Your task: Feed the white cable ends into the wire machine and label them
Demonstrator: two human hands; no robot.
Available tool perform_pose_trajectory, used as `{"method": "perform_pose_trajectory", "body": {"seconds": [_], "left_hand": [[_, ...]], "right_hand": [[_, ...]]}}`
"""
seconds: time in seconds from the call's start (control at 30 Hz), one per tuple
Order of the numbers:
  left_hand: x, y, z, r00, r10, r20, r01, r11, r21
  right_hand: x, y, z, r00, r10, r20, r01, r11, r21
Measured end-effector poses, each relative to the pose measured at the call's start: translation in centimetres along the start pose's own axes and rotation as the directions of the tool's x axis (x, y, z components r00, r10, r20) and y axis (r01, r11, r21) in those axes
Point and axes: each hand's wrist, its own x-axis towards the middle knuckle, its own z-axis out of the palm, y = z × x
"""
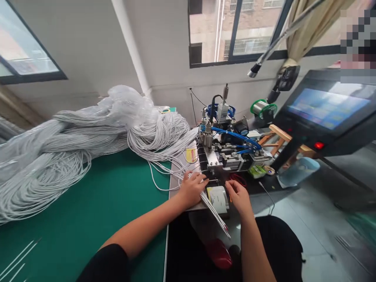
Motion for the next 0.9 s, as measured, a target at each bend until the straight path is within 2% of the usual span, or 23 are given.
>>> {"method": "perform_pose_trajectory", "body": {"seconds": [0.13,0.27,0.37,0.47,0.6,0.7,0.8,0.9], "left_hand": [[0.0,0.3,0.0,0.998,-0.053,-0.017,0.053,0.999,0.001],[0.1,0.6,-0.6,0.984,-0.176,-0.027,0.177,0.984,0.027],[0.2,0.6,-1.0,0.987,-0.148,-0.064,0.147,0.989,-0.016],[0.2,0.5,-1.1,0.985,-0.108,-0.132,0.101,0.993,-0.058],[0.1,0.4,-0.7,0.973,-0.089,-0.211,0.074,0.994,-0.081],[0.0,0.2,-0.5,0.958,-0.068,-0.278,0.046,0.995,-0.088],[0.0,0.0,-0.7,0.953,0.023,-0.302,-0.055,0.994,-0.099],[0.1,0.1,-1.2,0.932,0.225,-0.285,-0.258,0.963,-0.083]], "right_hand": [[-1.7,-1.3,-1.6,1.0,-0.004,-0.006,0.003,0.996,-0.086],[-3.0,-3.3,-3.1,0.99,-0.018,0.139,0.035,0.992,-0.122],[-3.9,-4.6,-3.7,0.964,-0.052,0.259,0.093,0.984,-0.149],[-4.8,-5.7,-3.8,0.909,-0.085,0.407,0.172,0.968,-0.182],[-5.6,-6.9,-3.7,0.788,-0.101,0.608,0.28,0.938,-0.207],[-5.8,-7.2,-3.6,0.714,-0.083,0.695,0.325,0.919,-0.224],[-5.7,-7.2,-3.9,0.716,-0.089,0.693,0.339,0.911,-0.234],[-5.5,-7.0,-4.6,0.77,-0.117,0.627,0.325,0.918,-0.227]]}}
